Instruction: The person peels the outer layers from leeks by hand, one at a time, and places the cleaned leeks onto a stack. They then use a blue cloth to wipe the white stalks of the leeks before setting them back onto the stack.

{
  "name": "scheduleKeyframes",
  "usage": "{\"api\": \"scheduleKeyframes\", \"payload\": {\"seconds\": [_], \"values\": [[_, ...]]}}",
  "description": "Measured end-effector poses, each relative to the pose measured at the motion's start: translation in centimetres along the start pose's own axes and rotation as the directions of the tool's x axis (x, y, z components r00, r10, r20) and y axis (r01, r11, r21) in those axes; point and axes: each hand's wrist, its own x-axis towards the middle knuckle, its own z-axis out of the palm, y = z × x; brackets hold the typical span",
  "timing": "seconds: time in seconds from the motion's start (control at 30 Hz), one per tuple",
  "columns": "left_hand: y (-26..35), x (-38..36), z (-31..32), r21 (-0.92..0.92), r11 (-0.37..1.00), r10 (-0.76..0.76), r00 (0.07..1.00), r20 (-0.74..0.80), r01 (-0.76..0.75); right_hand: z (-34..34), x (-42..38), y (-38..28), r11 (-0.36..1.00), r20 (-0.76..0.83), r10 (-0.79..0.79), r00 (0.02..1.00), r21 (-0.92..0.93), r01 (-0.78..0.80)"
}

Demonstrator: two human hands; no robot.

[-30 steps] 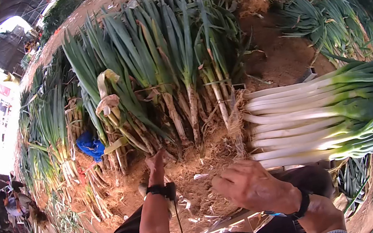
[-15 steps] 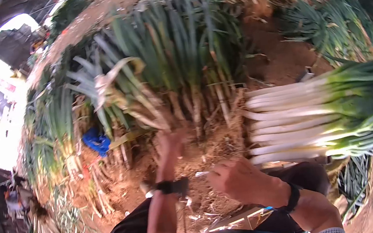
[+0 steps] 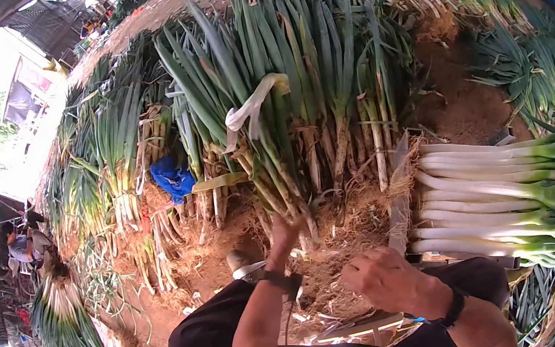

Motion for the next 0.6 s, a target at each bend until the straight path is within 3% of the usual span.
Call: {"api": "scheduleKeyframes", "payload": {"seconds": [0.03,0.1,0.17,0.23,0.3,0.4,0.5,0.57,0.6], "values": [[-0.4,1.3,-0.2,-0.280,0.959,0.014,0.997,-0.070,-0.033,0.1,-0.1,0.1,1.000,0.002,0.004,1.000,0.004,-0.004],[-1.7,5.4,-1.2,-0.544,0.832,-0.132,0.991,-0.006,0.107,0.7,0.1,0.5,1.000,0.005,0.007,1.000,0.018,-0.007],[-0.9,7.9,-2.8,-0.644,0.763,-0.093,0.978,-0.185,-0.049,1.6,0.4,1.0,0.985,-0.049,0.068,0.996,0.161,-0.060],[-1.6,12.0,-3.5,-0.608,0.794,-0.195,0.946,-0.259,-0.002,3.1,0.9,1.9,0.952,-0.053,0.169,0.984,0.267,-0.149],[0.4,13.1,-5.7,-0.730,0.684,-0.106,0.990,-0.095,0.003,5.6,2.4,3.0,0.902,-0.012,0.287,0.958,0.339,-0.266],[1.6,13.6,-6.7,-0.777,0.606,-0.109,0.985,0.131,0.170,10.3,7.4,4.4,0.758,-0.174,0.536,0.826,0.529,-0.381],[1.1,13.4,-8.3,-0.709,0.644,-0.117,0.953,0.281,0.288,15.0,13.6,7.4,0.553,-0.013,0.673,0.739,0.673,-0.492],[-2.2,15.2,-5.7,-0.826,0.539,0.066,0.969,0.240,0.168,21.9,16.5,9.7,0.662,-0.162,0.697,0.699,0.521,-0.539],[-1.6,14.5,-5.3,-0.802,0.576,0.029,0.977,0.211,0.156,24.1,17.3,10.1,0.697,-0.240,0.700,0.673,0.434,-0.570]]}}
